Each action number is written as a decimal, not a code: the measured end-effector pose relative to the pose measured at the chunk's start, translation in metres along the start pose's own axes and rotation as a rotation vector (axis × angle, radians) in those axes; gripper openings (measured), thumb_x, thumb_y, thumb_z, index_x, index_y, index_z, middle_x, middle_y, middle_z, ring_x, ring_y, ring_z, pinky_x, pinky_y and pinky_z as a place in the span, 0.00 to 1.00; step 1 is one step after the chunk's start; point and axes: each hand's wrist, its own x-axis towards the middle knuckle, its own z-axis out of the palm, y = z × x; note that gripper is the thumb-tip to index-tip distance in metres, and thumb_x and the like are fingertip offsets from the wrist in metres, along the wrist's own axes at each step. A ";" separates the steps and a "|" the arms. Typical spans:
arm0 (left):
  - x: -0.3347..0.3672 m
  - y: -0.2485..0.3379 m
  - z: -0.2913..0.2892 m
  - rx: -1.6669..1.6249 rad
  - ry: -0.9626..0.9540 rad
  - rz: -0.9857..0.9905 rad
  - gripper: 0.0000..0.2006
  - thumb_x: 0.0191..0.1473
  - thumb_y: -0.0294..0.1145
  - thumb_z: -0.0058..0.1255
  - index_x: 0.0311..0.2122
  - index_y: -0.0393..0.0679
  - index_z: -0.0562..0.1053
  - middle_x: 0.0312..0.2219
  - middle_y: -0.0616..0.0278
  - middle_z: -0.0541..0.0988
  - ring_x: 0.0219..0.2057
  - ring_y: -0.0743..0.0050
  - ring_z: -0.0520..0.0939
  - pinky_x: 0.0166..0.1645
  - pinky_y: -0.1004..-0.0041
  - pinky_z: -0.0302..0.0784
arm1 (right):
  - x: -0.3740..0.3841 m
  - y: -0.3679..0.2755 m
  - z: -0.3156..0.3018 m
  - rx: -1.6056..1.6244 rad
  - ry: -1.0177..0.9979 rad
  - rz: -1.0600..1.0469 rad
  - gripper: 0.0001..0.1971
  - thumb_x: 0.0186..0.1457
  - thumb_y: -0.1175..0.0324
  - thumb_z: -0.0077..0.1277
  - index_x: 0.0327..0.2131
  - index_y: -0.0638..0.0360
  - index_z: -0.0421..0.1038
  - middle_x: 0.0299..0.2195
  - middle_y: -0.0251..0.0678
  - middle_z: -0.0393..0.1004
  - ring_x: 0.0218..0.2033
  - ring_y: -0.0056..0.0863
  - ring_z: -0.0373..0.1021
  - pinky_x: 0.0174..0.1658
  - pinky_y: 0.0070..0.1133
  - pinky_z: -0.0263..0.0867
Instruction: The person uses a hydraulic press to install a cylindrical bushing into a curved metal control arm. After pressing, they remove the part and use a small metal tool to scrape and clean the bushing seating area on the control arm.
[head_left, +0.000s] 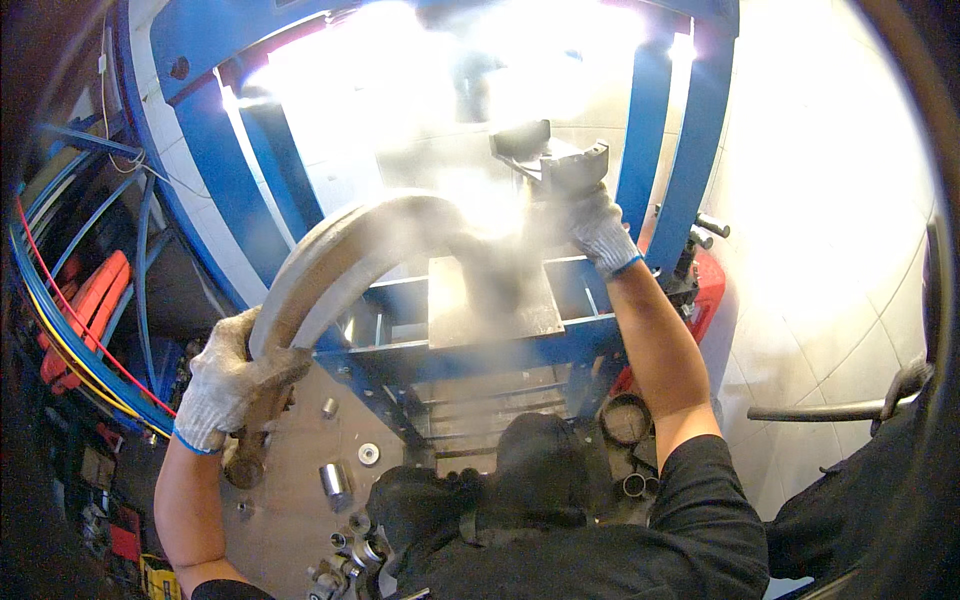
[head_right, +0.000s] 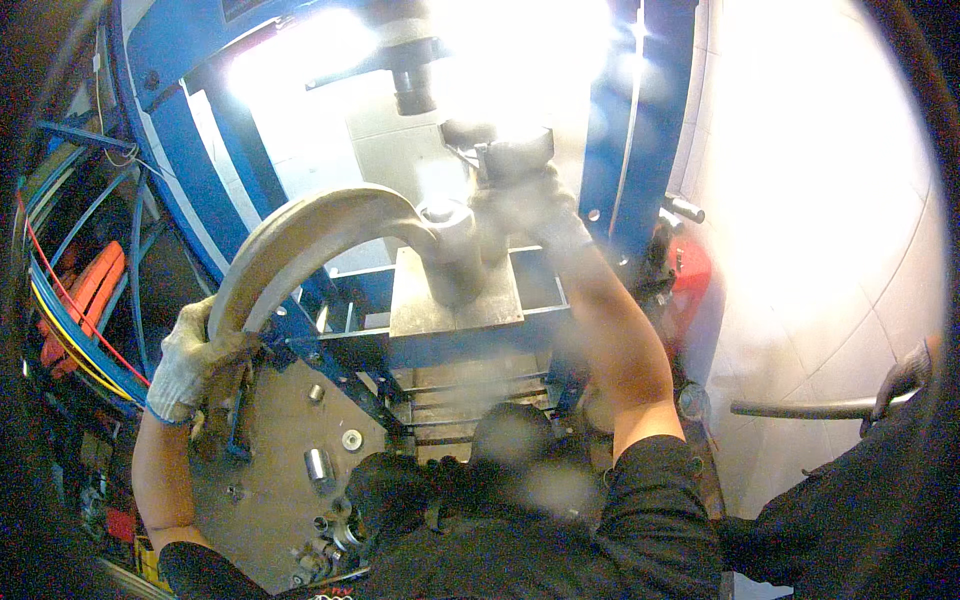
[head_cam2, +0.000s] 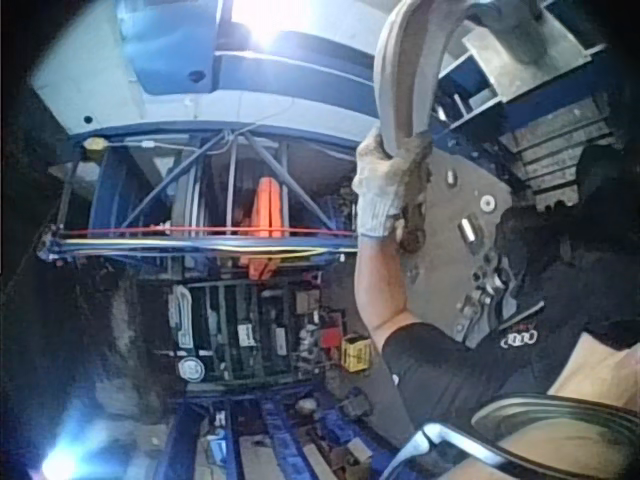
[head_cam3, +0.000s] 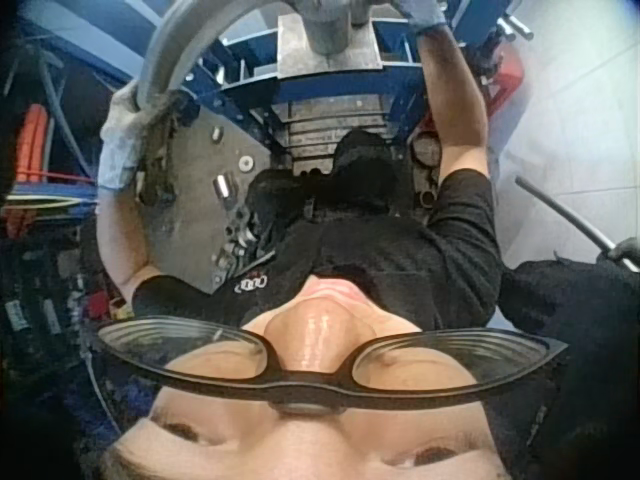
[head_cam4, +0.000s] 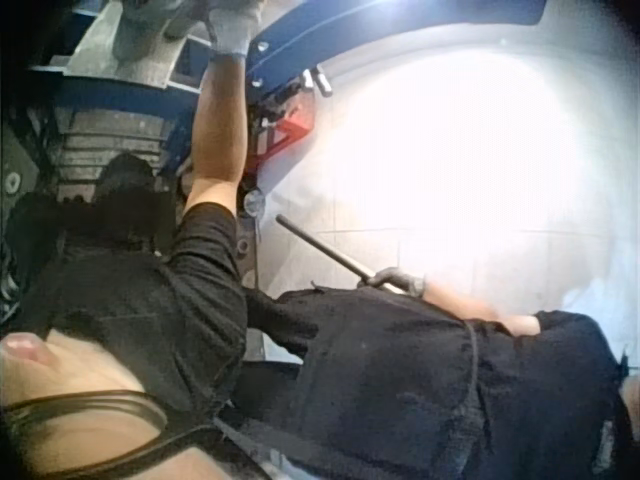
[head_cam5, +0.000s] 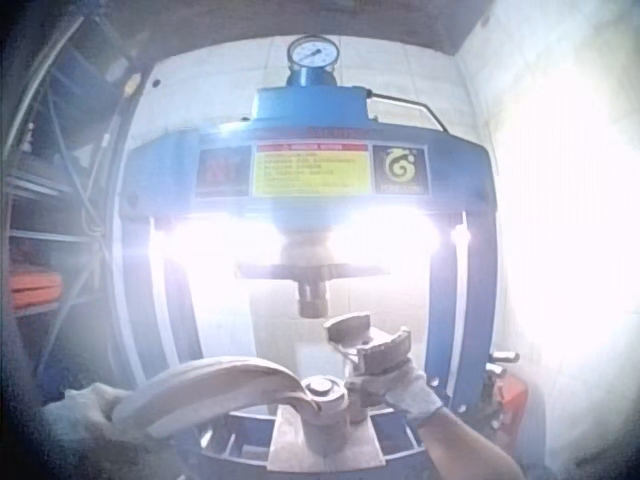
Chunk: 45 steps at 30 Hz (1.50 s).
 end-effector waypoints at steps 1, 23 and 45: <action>0.002 -0.001 -0.001 0.037 0.004 0.018 0.27 0.46 0.45 0.67 0.48 0.37 0.76 0.26 0.60 0.82 0.24 0.79 0.82 0.29 0.76 0.80 | 0.004 0.001 0.000 -0.085 -0.050 0.040 0.17 0.50 0.61 0.59 0.43 0.57 0.74 0.35 0.34 0.78 0.35 0.27 0.76 0.41 0.23 0.74; 0.010 -0.005 -0.002 0.053 -0.002 0.039 0.28 0.44 0.46 0.66 0.47 0.36 0.76 0.23 0.57 0.82 0.21 0.76 0.83 0.26 0.74 0.81 | 0.063 0.015 0.035 0.417 -0.161 0.029 0.28 0.42 0.68 0.69 0.49 0.62 0.72 0.39 0.34 0.77 0.40 0.21 0.74 0.45 0.19 0.72; 0.007 -0.006 0.003 0.017 0.082 -0.087 0.28 0.44 0.37 0.68 0.51 0.36 0.75 0.30 0.54 0.83 0.25 0.74 0.84 0.28 0.73 0.81 | 0.055 0.044 0.081 0.616 -0.248 0.103 0.24 0.39 0.56 0.72 0.32 0.68 0.81 0.28 0.39 0.80 0.28 0.22 0.76 0.33 0.20 0.73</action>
